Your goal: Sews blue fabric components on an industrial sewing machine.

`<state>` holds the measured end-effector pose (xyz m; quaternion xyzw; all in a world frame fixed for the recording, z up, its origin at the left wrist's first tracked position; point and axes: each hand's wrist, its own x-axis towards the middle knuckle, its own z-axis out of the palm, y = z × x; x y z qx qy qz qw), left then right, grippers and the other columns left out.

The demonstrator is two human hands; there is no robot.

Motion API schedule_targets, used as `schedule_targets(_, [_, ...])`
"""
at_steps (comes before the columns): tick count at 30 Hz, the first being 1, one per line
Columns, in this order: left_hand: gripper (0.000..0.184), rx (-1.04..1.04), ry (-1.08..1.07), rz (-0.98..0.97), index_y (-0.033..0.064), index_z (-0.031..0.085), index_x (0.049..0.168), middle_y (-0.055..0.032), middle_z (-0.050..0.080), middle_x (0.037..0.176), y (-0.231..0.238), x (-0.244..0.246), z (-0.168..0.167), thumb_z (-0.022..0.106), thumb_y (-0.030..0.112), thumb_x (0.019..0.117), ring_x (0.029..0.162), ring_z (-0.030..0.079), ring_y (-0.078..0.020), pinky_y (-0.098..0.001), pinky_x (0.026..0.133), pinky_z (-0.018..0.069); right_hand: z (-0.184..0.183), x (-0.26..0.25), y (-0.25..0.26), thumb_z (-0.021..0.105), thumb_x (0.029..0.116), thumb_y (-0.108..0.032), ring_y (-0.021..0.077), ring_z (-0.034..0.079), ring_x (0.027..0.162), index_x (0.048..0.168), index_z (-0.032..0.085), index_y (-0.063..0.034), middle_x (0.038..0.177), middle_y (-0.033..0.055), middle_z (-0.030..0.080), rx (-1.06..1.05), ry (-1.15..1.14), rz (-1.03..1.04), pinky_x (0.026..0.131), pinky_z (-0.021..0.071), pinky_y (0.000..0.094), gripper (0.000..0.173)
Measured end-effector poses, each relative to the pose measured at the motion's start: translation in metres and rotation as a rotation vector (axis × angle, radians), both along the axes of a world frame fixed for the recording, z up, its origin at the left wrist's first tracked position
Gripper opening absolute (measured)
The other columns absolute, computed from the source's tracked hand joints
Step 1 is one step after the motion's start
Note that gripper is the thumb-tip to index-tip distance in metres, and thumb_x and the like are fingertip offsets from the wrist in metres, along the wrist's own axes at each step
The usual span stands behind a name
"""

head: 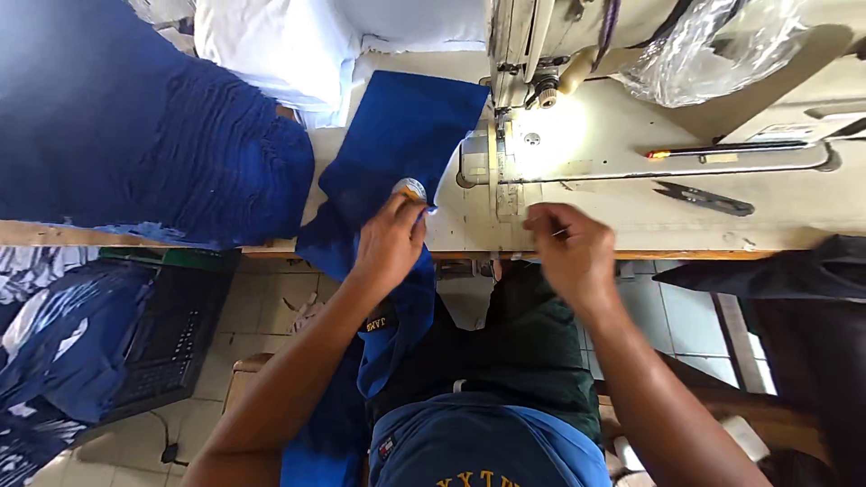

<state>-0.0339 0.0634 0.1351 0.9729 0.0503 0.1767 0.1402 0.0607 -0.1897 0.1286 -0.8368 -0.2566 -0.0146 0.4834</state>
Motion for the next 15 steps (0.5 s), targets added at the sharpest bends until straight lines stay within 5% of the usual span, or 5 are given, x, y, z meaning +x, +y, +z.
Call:
schedule_targets(5, [0.018,-0.044,-0.099,-0.136,-0.0009,0.074,0.109,-0.0169,0.068,0.100,-0.052,-0.007,0.007,0.065,0.009,0.0970,0.084,0.069,-0.0266,-0.0383,0.070,0.0598,0.016,-0.012,0.045,0.047,0.1075,-0.050,0.0152,0.072,0.064,0.110,0.073,-0.0059,0.091,0.0064,0.076,0.094,0.483,0.129,0.059,0.0626,0.0365,0.051])
schedule_targets(8, [0.020,-0.174,-0.020,-0.244,0.0022,0.075,0.105,-0.0116,0.070,0.101,-0.051,-0.004,0.013,0.067,0.019,0.0971,0.085,0.069,-0.0187,-0.0342,0.075,0.0604,0.013,-0.003,0.060,0.059,0.1046,-0.042,0.0132,0.064,0.050,0.096,0.072,-0.0053,0.070,0.0062,0.069,0.076,0.683,0.100,0.047,0.0559,0.0313,0.040])
schedule_targets(11, [0.028,-0.386,-0.019,-0.297,0.0033,0.074,0.112,-0.0081,0.073,0.108,-0.028,0.015,0.022,0.060,0.025,0.1036,0.096,0.070,-0.0128,-0.0331,0.086,0.0600,0.010,0.003,0.056,0.060,0.1049,-0.025,0.0127,0.064,0.049,0.101,0.071,-0.0039,0.071,0.0068,0.069,0.080,0.730,0.070,0.047,0.0575,0.0302,0.025])
schedule_targets(15, [0.030,-0.430,-0.043,-0.440,0.0003,0.069,0.126,-0.0119,0.068,0.134,-0.013,0.071,-0.008,0.054,0.016,0.1065,0.133,0.059,-0.0198,-0.0372,0.115,0.0469,0.013,0.015,0.048,0.056,0.1073,-0.030,0.0113,0.062,0.047,0.109,0.071,-0.0033,0.072,0.0070,0.068,-0.051,0.696,0.160,0.046,0.0565,0.0290,0.030])
